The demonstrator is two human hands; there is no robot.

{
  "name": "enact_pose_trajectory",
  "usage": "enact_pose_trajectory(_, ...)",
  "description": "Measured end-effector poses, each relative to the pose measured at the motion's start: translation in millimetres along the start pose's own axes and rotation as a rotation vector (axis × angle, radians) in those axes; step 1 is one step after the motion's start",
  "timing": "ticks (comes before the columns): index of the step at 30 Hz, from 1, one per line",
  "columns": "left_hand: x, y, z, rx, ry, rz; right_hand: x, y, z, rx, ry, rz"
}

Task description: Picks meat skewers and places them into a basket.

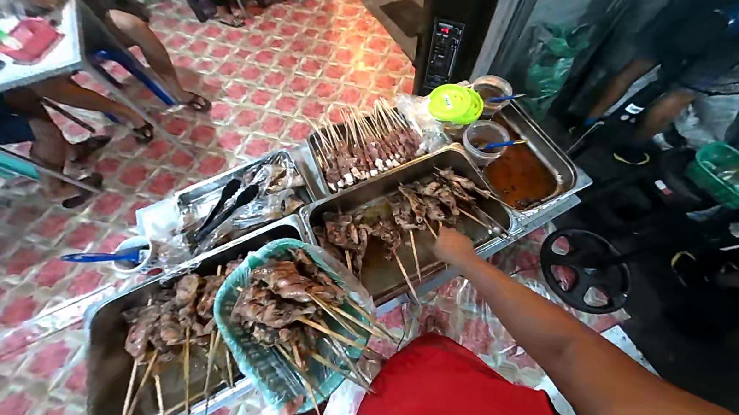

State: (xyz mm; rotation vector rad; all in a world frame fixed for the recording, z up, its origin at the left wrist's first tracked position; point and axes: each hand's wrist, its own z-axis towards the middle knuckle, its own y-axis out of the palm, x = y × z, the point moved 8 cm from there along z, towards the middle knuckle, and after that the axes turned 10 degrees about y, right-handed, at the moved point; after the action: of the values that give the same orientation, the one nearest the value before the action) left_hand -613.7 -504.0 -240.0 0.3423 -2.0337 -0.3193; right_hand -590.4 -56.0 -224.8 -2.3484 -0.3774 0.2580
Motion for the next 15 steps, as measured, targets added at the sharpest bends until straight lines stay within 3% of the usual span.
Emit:
enact_pose_trajectory(2, 1, 0, 1, -0.01, 0.012, 0.002, 15, 6, 16, 0.039, 0.035, -0.035)
enact_pose_trajectory(5, 0, 0, 2, 0.004, 0.026, -0.003, -6, 15, 6, 0.102, -0.039, -0.015)
enact_pose_trajectory(9, -9, -4, 5, -0.009, -0.002, -0.012, -35, 49, -9, -0.078, -0.004, -0.088)
enact_pose_trajectory(15, -20, -12, 13, -0.025, -0.007, -0.054, -44, 25, -31, 0.072, -0.087, -0.137)
